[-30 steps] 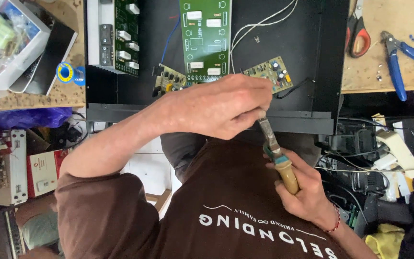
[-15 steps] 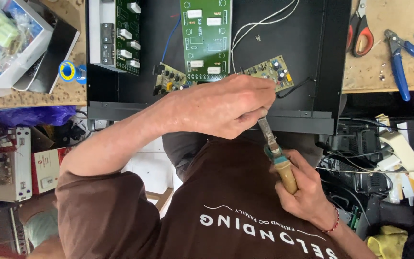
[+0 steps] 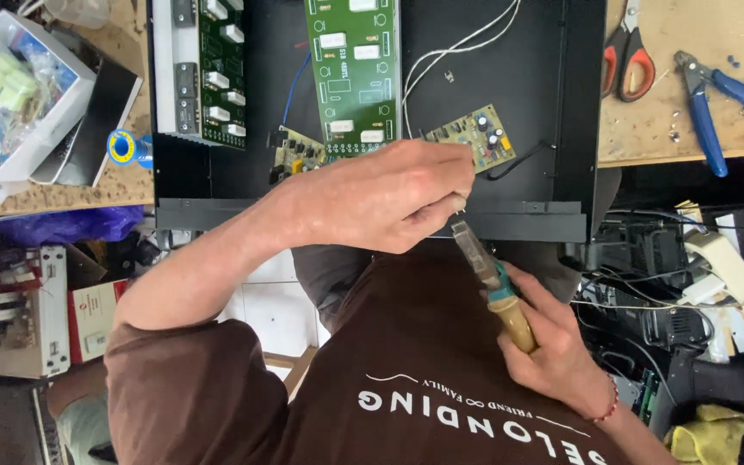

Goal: The person uses a soldering iron and pliers to work on a small circuit board, applying heat to solder joints and manipulating wires. They repeatedly switch between the soldering iron and pliers to adjust components and wires on the board.

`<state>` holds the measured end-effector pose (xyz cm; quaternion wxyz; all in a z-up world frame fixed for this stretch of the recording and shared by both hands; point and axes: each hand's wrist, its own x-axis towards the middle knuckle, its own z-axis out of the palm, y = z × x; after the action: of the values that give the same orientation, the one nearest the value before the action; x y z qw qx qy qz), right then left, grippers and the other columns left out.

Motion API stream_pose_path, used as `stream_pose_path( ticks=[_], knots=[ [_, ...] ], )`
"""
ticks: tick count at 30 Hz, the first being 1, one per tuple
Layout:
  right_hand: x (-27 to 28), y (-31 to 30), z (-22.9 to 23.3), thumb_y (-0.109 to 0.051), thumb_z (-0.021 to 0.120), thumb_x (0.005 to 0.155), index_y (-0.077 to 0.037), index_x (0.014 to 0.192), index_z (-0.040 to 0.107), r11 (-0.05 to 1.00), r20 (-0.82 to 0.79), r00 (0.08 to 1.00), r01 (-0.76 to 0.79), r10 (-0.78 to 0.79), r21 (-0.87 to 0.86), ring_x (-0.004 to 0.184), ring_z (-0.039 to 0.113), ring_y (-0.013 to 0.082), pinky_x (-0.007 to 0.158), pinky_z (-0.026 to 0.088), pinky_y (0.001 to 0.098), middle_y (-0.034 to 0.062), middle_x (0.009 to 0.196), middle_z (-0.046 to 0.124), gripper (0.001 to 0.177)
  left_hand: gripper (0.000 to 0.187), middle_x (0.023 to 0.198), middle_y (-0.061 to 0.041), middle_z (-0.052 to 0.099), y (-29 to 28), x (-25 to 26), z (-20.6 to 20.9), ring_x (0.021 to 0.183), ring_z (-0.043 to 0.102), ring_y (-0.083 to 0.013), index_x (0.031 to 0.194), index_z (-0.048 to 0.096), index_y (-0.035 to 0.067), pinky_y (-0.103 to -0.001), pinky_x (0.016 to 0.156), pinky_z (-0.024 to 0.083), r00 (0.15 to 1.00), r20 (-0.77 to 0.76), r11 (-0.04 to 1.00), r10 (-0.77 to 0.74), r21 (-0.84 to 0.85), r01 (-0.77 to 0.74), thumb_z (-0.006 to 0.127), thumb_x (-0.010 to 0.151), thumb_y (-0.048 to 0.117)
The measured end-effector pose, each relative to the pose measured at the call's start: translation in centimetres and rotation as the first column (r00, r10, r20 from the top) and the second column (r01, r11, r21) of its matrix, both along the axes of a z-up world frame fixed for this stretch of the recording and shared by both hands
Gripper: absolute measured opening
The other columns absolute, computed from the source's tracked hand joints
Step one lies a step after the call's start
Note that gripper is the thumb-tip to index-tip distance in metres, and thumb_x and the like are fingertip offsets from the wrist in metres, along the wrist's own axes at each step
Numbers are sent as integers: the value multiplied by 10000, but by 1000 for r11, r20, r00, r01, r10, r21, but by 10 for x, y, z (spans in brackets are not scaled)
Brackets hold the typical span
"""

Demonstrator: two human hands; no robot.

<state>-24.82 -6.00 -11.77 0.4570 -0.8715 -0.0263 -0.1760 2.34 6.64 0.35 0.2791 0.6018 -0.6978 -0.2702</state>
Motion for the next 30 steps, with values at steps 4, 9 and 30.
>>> stream_pose_path(
  ticks=[4, 9, 30],
  knots=[
    [-9, -2, -6, 49, 550, 783, 76, 1105, 666, 982, -111, 991, -52, 72, 180, 1168, 688, 406, 1014, 557, 415, 312, 1375, 583, 343, 182, 806, -94, 479, 1, 1, 8, 605, 448, -269, 833, 462, 8, -413, 597, 395, 999, -15, 999, 33, -40, -34, 460, 1009, -38],
    [-2, -1, 5, 75, 543, 775, 107, 1084, 687, 970, -112, 992, -27, 56, 242, 1218, 679, 426, 1028, 563, 428, 313, 1339, 612, 343, 187, 807, -80, 492, -1, 1, 8, 609, 462, -243, 827, 486, 22, -396, 603, 413, 999, -22, 999, 30, -19, -30, 479, 1002, -46],
    [10, 4, 8, 88, 556, 751, 3, 904, 619, 967, -133, 990, -18, 54, 252, 846, 632, 244, 721, 550, 310, 146, 969, 625, 186, 184, 801, -80, 511, -4, 3, -3, 633, 473, -268, 792, 464, 24, -417, 606, 386, 998, -61, 999, 30, -23, -31, 465, 957, -57]
  ],
)
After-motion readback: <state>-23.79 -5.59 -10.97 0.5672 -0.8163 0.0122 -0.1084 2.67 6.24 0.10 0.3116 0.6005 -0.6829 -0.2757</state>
